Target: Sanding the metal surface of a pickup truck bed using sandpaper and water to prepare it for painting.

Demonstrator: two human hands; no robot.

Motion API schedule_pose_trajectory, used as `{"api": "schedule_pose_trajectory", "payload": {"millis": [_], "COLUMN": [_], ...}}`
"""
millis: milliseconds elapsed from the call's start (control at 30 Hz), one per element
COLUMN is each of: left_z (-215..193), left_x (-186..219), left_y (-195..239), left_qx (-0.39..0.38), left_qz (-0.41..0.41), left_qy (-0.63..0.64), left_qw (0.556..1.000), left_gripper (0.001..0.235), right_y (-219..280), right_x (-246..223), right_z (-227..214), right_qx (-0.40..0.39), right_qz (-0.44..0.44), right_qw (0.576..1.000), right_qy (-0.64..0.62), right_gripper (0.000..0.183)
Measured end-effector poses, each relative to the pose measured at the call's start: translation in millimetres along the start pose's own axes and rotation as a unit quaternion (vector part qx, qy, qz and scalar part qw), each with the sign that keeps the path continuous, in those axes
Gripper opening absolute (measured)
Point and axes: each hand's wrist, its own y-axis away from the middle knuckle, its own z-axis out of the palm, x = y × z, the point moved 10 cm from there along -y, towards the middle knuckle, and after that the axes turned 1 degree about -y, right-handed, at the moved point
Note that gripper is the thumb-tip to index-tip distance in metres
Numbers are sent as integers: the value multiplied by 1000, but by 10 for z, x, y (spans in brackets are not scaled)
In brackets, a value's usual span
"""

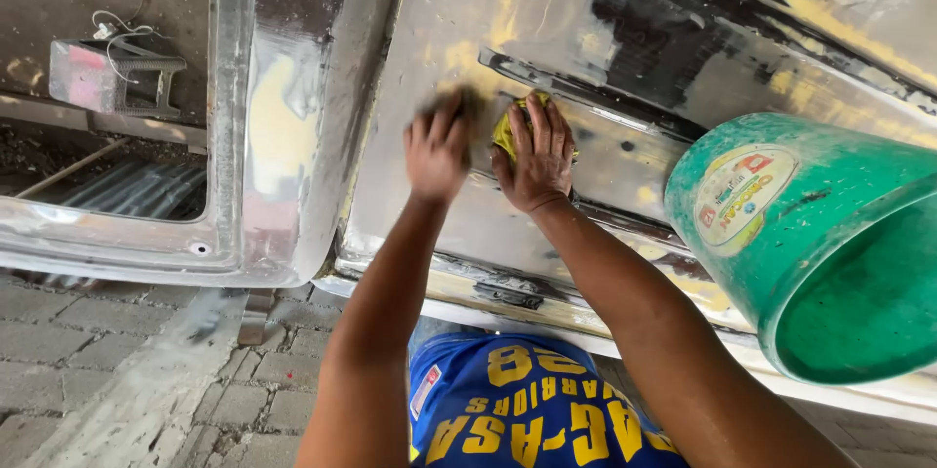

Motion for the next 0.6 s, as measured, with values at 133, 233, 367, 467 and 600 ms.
{"api": "schedule_pose_trajectory", "payload": {"millis": [133,233,367,467,600], "left_z": [96,-190,-369,-327,99], "left_x": [-187,-282,-419,-444,-484], "left_y": [-849,-481,452,355,-711], "left_qx": [-1,19,24,29,19], "left_qz": [-20,-13,-41,-42,-30], "left_qy": [-28,-46,-56,-78,-107], "left_qw": [999,999,997,996,994], "left_gripper": [20,26,27,30,32], "right_y": [42,17,17,20,37], "right_x": [5,-58,27,-15,0], "right_z": [38,-25,-36,-10,44], "right_qx": [-12,14,6,5,-8], "right_qz": [1,-17,-5,-13,-3], "right_qw": [1000,1000,1000,1000,1000], "right_qy": [11,-9,4,0,14], "right_gripper": [70,67,69,68,69]}}
